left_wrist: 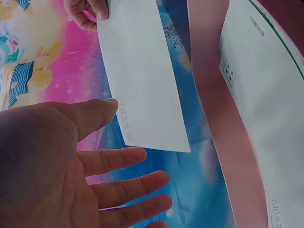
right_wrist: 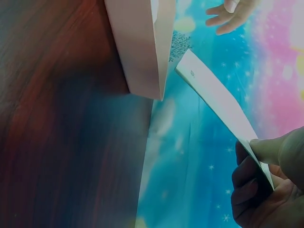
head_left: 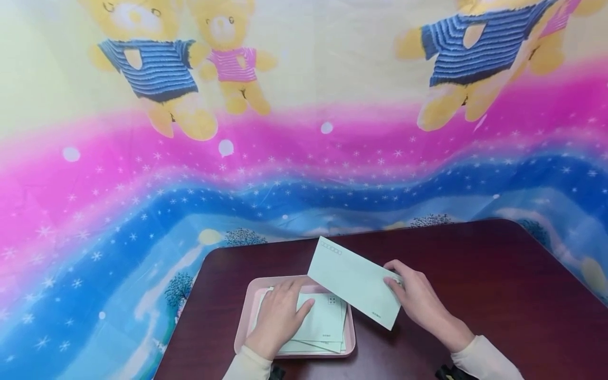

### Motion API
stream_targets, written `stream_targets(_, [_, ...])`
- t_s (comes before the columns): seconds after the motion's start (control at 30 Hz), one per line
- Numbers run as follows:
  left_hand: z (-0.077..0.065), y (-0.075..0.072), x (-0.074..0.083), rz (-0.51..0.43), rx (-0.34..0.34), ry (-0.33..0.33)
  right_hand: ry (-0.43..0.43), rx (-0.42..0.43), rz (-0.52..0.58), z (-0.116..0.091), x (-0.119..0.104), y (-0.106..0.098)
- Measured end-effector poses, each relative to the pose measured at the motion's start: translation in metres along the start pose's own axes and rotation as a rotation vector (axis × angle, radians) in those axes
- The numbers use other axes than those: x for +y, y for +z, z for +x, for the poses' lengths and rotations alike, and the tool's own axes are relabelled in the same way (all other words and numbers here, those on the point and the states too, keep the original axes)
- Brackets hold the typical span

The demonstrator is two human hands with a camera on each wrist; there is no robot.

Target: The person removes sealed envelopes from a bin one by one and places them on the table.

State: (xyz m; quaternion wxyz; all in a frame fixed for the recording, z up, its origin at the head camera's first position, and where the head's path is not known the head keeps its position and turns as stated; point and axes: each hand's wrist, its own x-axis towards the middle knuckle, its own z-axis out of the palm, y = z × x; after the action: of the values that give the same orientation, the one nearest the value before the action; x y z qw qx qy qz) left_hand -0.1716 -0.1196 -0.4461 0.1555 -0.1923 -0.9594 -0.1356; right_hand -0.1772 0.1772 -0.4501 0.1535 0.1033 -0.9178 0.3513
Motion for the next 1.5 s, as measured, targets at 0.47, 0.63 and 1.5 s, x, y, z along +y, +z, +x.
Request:
stream_targets(0.47, [0.004,0.002,0.008,0.023,-0.039,0.008,0.005,0.059,-0.021,-0.012,0.014,-0.009])
stream_targets(0.63, [0.004,0.005,0.011,0.016,-0.046,0.023,0.014,0.069,-0.033,-0.015,0.02,-0.011])
stream_targets(1.5, [0.013,0.014,0.025,0.037,-0.117,0.06,0.057,0.087,-0.1,-0.025,0.058,-0.037])
